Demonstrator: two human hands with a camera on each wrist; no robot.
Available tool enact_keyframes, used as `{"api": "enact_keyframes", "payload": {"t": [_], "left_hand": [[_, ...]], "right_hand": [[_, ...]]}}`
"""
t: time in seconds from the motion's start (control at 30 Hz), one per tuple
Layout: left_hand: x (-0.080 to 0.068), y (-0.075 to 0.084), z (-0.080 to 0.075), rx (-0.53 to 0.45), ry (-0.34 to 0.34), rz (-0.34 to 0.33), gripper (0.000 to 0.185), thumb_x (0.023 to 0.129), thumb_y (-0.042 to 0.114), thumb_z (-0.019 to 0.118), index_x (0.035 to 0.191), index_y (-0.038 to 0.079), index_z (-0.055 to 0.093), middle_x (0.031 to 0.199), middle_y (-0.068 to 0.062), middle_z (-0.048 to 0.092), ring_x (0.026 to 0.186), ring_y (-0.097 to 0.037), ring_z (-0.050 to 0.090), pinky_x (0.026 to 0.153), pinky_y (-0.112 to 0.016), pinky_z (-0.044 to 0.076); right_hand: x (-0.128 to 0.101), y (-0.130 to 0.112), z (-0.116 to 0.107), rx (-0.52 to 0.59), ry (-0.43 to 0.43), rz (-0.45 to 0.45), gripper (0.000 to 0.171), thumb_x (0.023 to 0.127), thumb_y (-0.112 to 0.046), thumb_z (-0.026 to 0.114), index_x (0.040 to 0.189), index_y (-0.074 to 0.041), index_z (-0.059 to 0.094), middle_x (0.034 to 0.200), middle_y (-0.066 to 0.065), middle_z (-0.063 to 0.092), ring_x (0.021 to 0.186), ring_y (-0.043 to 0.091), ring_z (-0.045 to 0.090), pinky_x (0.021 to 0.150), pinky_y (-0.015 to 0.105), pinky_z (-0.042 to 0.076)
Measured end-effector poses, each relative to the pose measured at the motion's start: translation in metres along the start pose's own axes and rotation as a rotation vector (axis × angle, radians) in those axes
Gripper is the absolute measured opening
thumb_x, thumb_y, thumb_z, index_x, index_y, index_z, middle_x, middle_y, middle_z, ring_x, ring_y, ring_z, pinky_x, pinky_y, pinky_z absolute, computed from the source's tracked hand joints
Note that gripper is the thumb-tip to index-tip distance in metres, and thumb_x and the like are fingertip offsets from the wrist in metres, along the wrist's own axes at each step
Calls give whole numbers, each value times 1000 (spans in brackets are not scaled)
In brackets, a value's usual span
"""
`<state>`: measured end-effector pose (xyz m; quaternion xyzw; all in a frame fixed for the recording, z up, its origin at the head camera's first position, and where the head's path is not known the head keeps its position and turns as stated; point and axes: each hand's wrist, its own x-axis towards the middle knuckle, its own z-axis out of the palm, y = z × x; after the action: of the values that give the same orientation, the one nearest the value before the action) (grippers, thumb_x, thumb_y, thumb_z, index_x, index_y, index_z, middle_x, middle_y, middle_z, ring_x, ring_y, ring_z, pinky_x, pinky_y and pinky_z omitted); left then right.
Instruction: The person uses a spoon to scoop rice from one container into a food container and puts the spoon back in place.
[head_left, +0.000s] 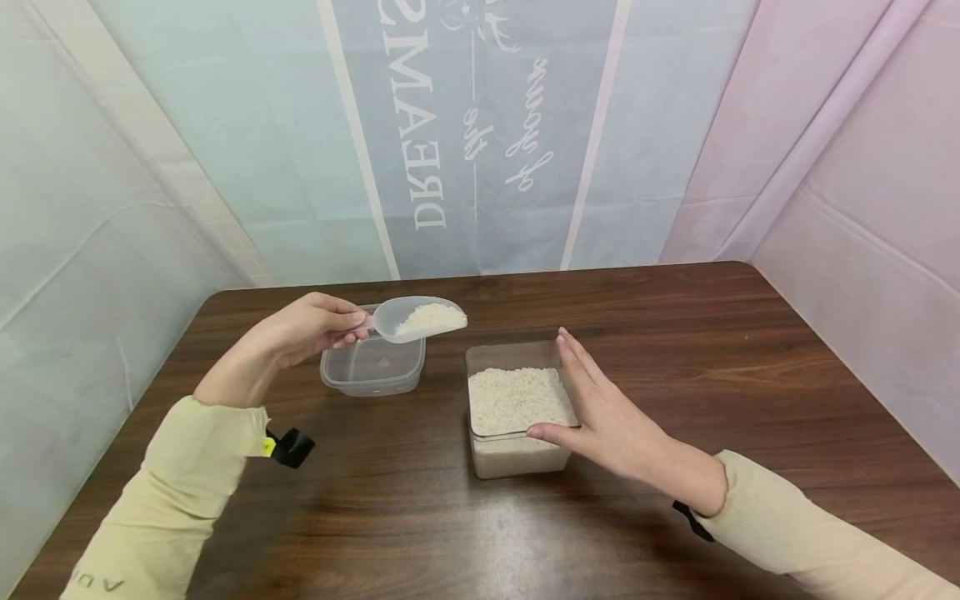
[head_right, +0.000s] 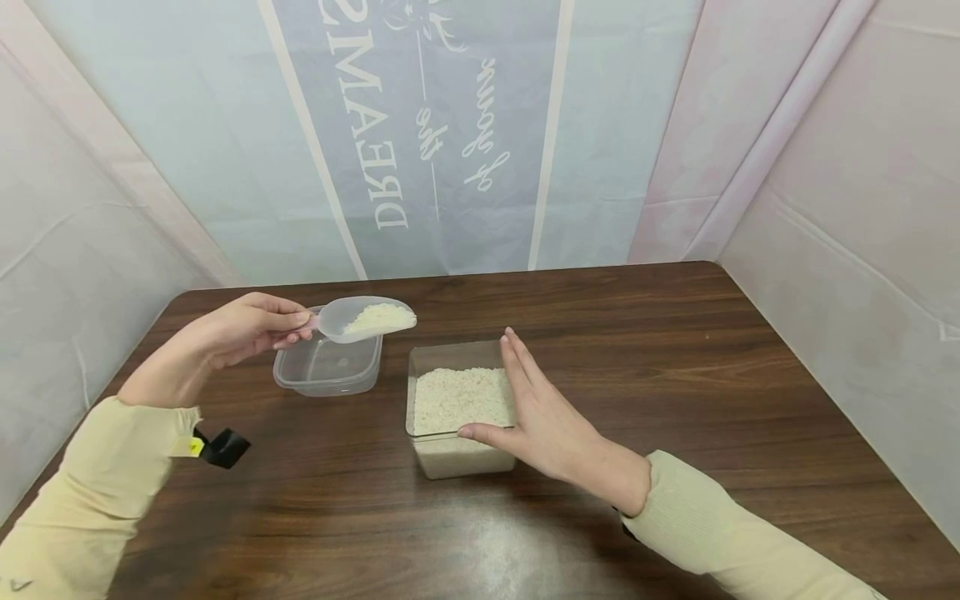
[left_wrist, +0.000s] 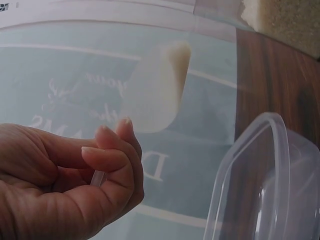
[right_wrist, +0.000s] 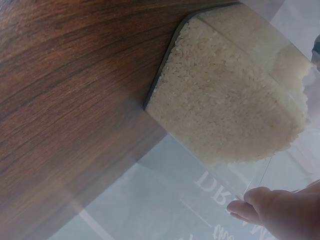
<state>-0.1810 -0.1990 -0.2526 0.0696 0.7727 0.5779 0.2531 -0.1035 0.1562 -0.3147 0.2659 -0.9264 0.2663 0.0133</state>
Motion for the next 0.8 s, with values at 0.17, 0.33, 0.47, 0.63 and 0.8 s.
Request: {"api": "enact_keyframes", "payload": {"t": [0.17,0.33,0.47,0.63,0.8], "left_hand": [[-1,-6,-6,14,6,-3,33,96,0,37,118,-23,36,78,2,57,69,-2,49,62,-14,42],[-2,-11,-11,9,14,-28,33,96,1,37,120,-23,35,79,3,59,70,-1,51,64,-14,43],[-4,-15,-15,2,12,-44,36,96,2,38,122,-23,34,80,4,60,71,-1,53,67,-14,46],[-6,-22,-20,3,15,-60,38,96,2,38,124,-23,32,81,5,61,72,0,55,68,-15,47],[-9,-28,-25,12,30,-72,36,96,2,38,122,-23,34,80,4,61,72,0,54,68,-15,47]], "right_hand": [[0,0,0,-2,1,-9,103,80,-53,61,144,0,1,152,8,0,138,23,7,104,47,24],[0,0,0,-8,0,-12,102,80,-53,61,144,0,2,152,9,0,138,23,7,104,48,24],[-1,0,0,-3,-4,-5,103,80,-54,60,144,-1,1,152,8,0,138,23,8,104,47,25],[-2,0,1,1,-1,-8,103,80,-54,61,144,0,2,152,8,0,138,23,8,104,47,24],[-2,0,1,11,4,-8,102,80,-54,61,144,0,2,152,7,0,138,23,9,104,47,25]]}}
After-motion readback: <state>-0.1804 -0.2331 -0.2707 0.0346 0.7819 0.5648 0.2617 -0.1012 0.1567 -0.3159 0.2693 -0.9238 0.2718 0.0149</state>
